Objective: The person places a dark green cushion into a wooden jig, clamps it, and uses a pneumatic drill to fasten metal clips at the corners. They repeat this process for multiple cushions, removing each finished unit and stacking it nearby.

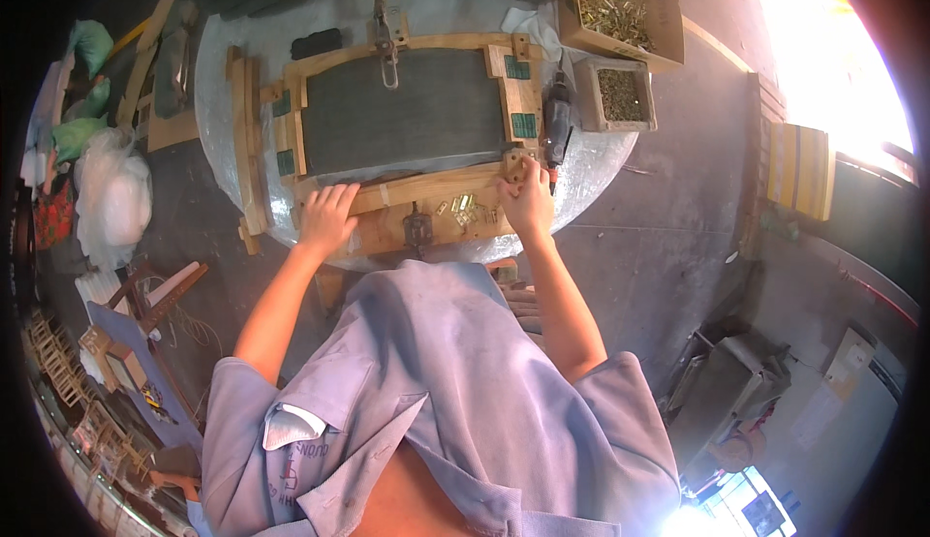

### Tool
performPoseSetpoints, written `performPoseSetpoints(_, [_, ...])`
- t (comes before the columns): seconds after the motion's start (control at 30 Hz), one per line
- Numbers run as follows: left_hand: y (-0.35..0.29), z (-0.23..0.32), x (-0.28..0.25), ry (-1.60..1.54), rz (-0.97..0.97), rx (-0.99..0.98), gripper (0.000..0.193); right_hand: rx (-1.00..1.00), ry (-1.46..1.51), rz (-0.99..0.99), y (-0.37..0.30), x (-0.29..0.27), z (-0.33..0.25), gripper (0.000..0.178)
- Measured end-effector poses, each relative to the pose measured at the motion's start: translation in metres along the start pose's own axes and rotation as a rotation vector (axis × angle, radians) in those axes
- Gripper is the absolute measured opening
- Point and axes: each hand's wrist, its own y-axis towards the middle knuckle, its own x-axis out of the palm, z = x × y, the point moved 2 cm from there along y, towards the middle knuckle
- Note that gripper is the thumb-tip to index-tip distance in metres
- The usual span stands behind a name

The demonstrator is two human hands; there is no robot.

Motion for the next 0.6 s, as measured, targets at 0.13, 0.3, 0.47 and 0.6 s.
performPoseSetpoints(0.13, [0.003,0.0,-0.008,-0.058,0.008,-0.031,0.063,-0.074,0.016,0.117,0.0,0.001,-0.003,0.051])
performPoseSetpoints(0.3, [0.006,0.003,-0.042,-0.091,0.099,-0.044,0.061,-0.107,0.172,0.237,-0.008,-0.022,-0.023,0.045])
performPoseSetpoints(0.47, [0.025,-0.026,-0.011,-0.04,-0.016,-0.095,0.064,0.034,0.046,0.13,-0.003,0.022,-0.003,0.047])
performPoseSetpoints(0.6, [0.035,-0.022,-0.01,0.035,0.049,-0.062,0.079,0.048,0.067,0.192,-0.007,0.024,-0.01,0.049])
